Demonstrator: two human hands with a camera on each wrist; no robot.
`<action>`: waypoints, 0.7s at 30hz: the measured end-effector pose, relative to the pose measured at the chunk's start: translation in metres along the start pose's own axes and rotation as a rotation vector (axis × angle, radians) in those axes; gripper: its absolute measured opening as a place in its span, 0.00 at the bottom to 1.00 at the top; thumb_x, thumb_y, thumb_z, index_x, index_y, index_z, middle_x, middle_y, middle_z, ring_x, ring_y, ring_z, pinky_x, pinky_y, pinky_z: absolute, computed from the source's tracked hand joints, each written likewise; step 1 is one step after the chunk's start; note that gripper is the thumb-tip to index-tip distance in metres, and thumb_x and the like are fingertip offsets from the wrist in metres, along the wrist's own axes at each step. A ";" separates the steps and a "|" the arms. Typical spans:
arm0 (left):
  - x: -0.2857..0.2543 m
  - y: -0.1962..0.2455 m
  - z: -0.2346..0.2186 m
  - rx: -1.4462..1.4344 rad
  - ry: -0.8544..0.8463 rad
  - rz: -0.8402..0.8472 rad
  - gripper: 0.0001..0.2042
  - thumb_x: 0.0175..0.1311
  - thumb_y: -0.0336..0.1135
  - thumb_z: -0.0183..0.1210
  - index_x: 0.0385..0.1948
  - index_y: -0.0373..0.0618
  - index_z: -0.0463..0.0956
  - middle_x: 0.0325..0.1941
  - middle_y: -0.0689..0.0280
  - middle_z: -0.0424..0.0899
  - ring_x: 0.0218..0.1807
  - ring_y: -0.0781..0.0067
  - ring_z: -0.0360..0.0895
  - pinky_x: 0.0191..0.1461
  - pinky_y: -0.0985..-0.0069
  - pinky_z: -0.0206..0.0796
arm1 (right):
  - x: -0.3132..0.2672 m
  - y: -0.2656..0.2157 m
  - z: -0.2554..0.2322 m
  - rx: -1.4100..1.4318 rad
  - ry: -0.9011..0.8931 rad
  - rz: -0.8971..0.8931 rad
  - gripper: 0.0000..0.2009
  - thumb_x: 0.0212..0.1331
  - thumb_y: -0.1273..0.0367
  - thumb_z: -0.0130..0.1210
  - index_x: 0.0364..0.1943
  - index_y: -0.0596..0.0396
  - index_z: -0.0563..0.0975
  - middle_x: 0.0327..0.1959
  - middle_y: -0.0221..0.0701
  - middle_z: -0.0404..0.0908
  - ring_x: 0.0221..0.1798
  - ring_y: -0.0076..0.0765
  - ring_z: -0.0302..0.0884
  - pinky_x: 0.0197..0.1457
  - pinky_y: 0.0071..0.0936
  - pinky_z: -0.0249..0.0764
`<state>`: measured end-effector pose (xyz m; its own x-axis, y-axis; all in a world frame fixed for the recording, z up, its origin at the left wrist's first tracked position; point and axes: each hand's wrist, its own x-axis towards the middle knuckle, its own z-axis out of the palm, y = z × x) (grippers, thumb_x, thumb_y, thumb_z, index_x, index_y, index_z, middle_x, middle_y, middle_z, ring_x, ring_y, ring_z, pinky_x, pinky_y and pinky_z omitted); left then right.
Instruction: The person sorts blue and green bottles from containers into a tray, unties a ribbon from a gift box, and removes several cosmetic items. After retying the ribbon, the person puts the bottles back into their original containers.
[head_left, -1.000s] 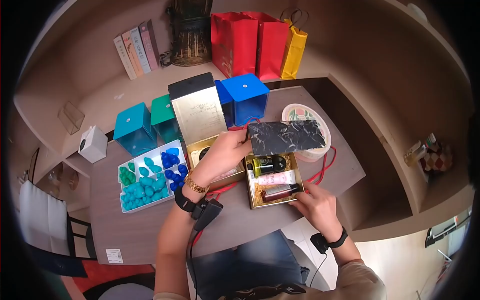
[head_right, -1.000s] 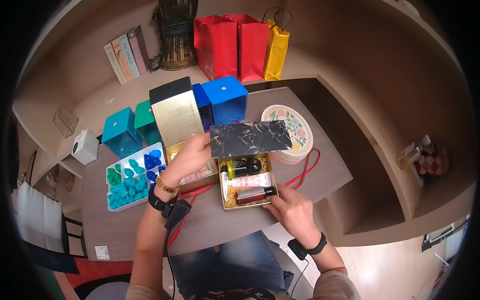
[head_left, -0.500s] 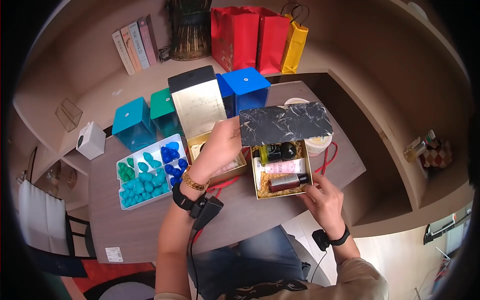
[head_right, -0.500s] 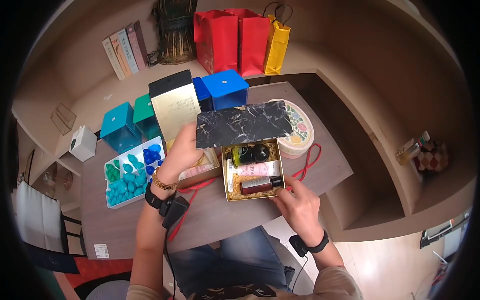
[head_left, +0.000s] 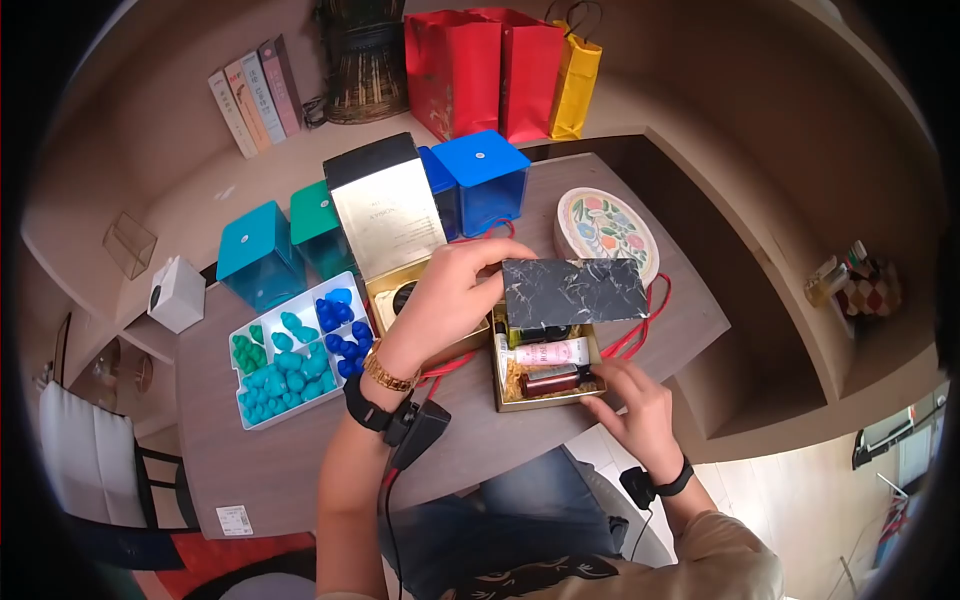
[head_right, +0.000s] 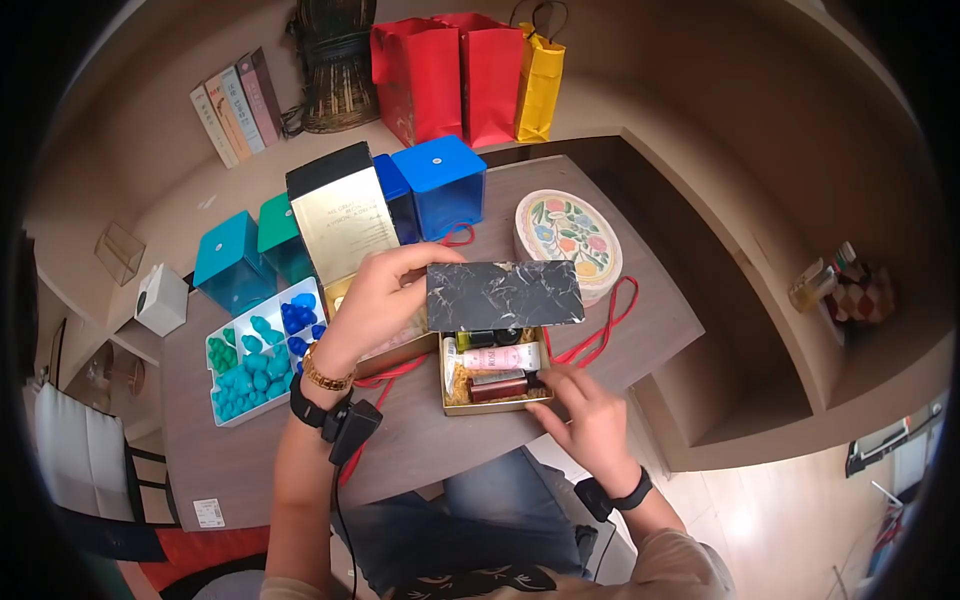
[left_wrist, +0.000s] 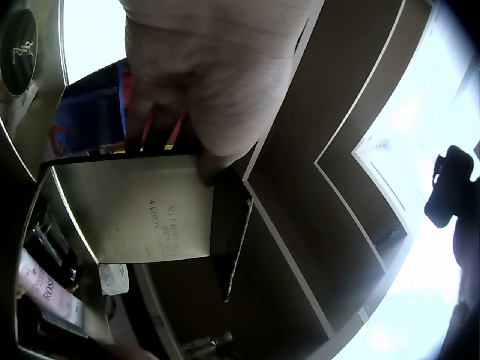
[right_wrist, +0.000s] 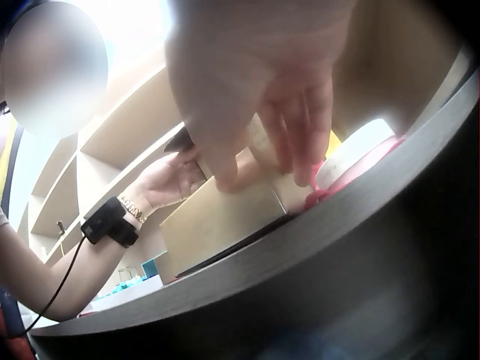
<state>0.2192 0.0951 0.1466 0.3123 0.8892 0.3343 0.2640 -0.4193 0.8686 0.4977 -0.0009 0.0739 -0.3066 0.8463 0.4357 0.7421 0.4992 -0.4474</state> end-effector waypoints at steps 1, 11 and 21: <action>-0.001 0.004 0.000 0.020 -0.006 0.035 0.14 0.64 0.18 0.52 0.49 0.34 0.82 0.44 0.58 0.89 0.46 0.73 0.85 0.52 0.74 0.75 | 0.000 0.003 -0.003 0.052 0.008 0.026 0.17 0.55 0.65 0.72 0.47 0.54 0.81 0.48 0.36 0.85 0.40 0.40 0.87 0.40 0.32 0.82; -0.016 0.035 -0.005 0.199 -0.074 0.160 0.10 0.68 0.27 0.58 0.47 0.36 0.83 0.42 0.54 0.88 0.43 0.60 0.85 0.51 0.70 0.74 | 0.008 0.011 -0.003 0.569 0.197 0.211 0.32 0.64 0.68 0.65 0.69 0.56 0.63 0.54 0.39 0.83 0.46 0.30 0.85 0.46 0.26 0.80; -0.018 0.034 -0.016 0.212 -0.078 0.141 0.15 0.74 0.39 0.58 0.34 0.33 0.77 0.29 0.50 0.77 0.32 0.52 0.74 0.40 0.64 0.67 | 0.017 0.001 0.005 0.463 0.164 0.255 0.23 0.67 0.69 0.62 0.63 0.57 0.70 0.53 0.35 0.85 0.45 0.27 0.84 0.44 0.25 0.79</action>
<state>0.2075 0.0674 0.1763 0.4266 0.8058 0.4106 0.3956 -0.5745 0.7165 0.4899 0.0145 0.0766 -0.0271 0.9295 0.3678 0.4295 0.3431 -0.8353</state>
